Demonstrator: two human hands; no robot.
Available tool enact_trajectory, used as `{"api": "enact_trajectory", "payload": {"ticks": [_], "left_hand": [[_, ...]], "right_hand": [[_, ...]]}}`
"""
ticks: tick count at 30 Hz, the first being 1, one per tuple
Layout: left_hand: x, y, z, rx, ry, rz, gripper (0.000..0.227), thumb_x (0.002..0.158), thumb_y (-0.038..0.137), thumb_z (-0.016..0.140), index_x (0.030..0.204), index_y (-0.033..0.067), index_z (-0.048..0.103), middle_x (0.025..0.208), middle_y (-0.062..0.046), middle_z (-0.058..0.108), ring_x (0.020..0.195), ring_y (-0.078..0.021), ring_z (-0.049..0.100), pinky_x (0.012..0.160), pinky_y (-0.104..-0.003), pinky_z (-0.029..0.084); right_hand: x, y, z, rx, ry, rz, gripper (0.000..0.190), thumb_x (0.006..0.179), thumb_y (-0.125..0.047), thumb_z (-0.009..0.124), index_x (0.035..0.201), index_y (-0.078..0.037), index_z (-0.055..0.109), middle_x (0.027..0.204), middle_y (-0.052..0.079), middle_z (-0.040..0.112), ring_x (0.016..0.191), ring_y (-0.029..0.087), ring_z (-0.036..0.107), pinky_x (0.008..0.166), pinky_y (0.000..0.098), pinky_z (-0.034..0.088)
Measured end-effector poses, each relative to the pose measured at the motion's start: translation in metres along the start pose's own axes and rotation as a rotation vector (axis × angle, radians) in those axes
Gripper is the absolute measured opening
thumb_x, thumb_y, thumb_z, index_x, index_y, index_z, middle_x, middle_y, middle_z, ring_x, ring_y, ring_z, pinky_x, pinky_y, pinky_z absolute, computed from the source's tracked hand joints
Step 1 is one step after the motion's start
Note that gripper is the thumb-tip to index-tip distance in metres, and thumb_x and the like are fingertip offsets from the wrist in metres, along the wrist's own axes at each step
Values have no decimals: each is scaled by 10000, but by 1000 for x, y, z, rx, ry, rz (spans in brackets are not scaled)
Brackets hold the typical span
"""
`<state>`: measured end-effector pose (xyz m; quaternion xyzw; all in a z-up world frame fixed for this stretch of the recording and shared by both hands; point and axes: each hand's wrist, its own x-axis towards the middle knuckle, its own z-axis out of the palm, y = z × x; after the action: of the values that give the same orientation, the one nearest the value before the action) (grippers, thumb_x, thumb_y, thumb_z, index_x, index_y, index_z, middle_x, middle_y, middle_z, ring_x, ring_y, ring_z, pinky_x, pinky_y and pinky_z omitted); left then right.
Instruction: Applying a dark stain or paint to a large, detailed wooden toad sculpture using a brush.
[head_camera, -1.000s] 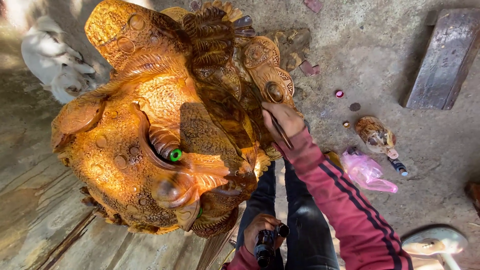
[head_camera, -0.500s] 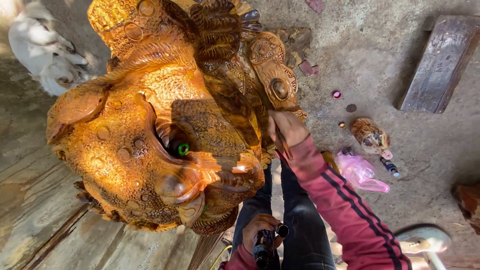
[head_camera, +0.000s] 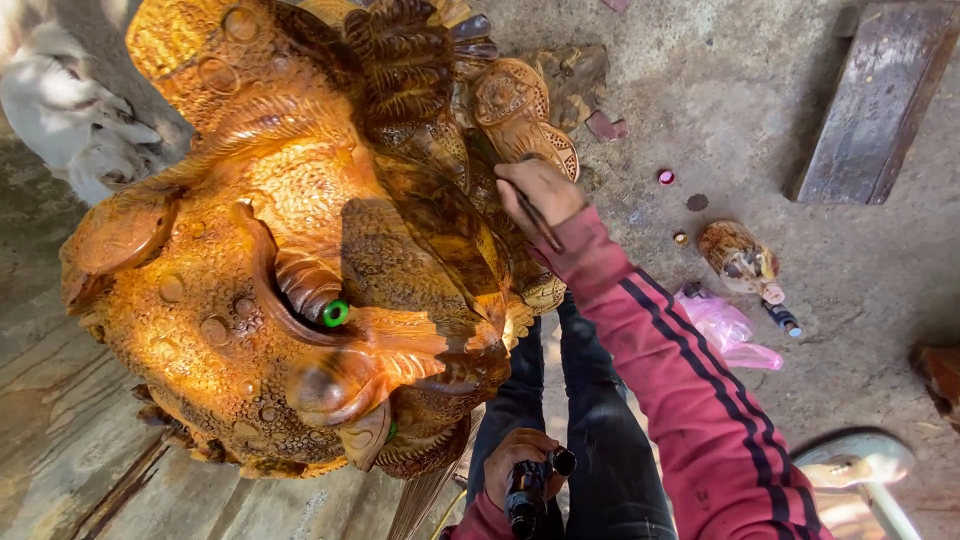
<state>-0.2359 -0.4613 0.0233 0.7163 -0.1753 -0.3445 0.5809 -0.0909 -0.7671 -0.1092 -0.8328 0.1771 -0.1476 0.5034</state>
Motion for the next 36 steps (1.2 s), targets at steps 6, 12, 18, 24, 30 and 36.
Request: {"api": "enact_trajectory", "payload": {"ticks": [6,12,18,24,30,36], "left_hand": [[-3,-4,-6,-5,-30,-15,376,758,108,929,962,139,615,952,-118,756,867,-297,763,775,-424,660],[4,0,-5,-92,-46,2,410,770,52,911,1032,139,607,975,-145,742,884,-312,748,781,-441,646],[6,1,0,-62,-53,-3,374,789,94,899,1019,141,607,1000,-146,745,871,-310,751,793,-423,639],[9,3,0,-40,-125,-1,375,776,70,896,1003,125,604,1003,-146,743,877,-311,749,779,-428,647],[6,0,3,-43,-127,-28,377,775,74,904,997,135,605,1020,-138,747,890,-297,751,797,-412,631],[14,7,12,-59,-121,31,350,783,77,889,985,102,605,982,-176,737,830,-311,740,731,-419,645]], "right_hand": [[-43,14,-4,6,-109,181,270,1053,-54,479,1068,75,715,899,238,724,638,269,727,497,313,637],[-94,-17,-21,-77,-94,104,111,1027,13,544,1020,45,650,777,115,657,608,211,644,573,331,588],[-102,-28,-21,126,140,171,245,1071,-121,503,1105,21,700,972,159,732,863,286,738,811,367,577],[-87,-19,11,238,170,252,233,1095,-148,476,920,-46,591,760,64,566,651,210,557,649,340,446],[-91,-21,-15,92,257,93,352,1127,-155,426,898,8,639,694,67,569,509,175,526,484,327,452],[-92,-22,-6,40,209,160,73,1010,-7,626,1061,10,677,955,149,702,851,290,703,794,378,565]]}}
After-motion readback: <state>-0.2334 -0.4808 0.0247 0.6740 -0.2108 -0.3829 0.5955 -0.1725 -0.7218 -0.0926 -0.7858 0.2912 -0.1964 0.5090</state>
